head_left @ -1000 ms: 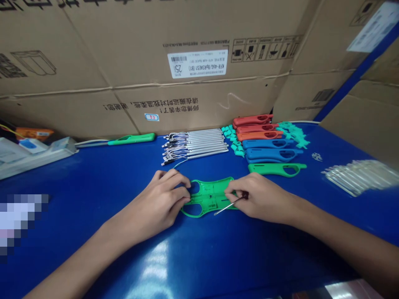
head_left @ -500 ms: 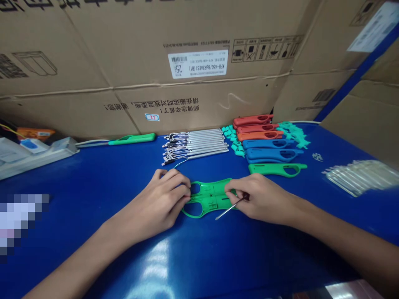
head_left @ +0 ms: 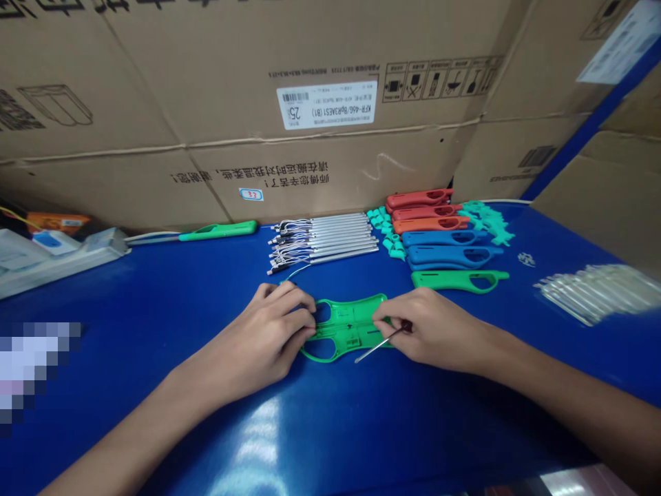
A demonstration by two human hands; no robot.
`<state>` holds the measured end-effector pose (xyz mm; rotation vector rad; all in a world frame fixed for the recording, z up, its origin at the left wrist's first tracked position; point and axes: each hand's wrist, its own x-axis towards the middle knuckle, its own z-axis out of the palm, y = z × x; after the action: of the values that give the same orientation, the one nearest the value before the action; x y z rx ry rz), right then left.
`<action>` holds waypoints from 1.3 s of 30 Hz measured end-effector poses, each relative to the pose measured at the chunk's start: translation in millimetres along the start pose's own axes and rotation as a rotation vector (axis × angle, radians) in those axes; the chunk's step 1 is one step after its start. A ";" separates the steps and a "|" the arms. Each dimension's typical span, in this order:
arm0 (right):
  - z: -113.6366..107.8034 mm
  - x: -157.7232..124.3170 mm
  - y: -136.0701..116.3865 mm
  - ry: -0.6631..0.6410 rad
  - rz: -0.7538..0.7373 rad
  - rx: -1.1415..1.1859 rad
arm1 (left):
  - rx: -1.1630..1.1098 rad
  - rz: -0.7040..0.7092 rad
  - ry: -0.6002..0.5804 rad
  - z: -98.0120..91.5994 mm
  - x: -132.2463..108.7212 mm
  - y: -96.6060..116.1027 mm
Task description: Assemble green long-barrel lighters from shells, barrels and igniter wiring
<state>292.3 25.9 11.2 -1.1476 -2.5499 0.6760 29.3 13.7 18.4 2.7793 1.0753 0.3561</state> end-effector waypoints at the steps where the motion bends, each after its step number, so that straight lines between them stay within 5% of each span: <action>1: -0.3 0.0 -0.2 -0.007 0.005 0.002 | -0.004 -0.003 -0.004 -0.1 -0.2 -0.2; 39: -0.5 -0.3 -0.5 -0.004 0.009 -0.048 | -0.017 0.001 0.001 0.7 -0.1 -1.0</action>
<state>292.3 25.6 11.9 -1.1755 -2.5795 0.6228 28.7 14.3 17.5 2.7652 1.0665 0.3652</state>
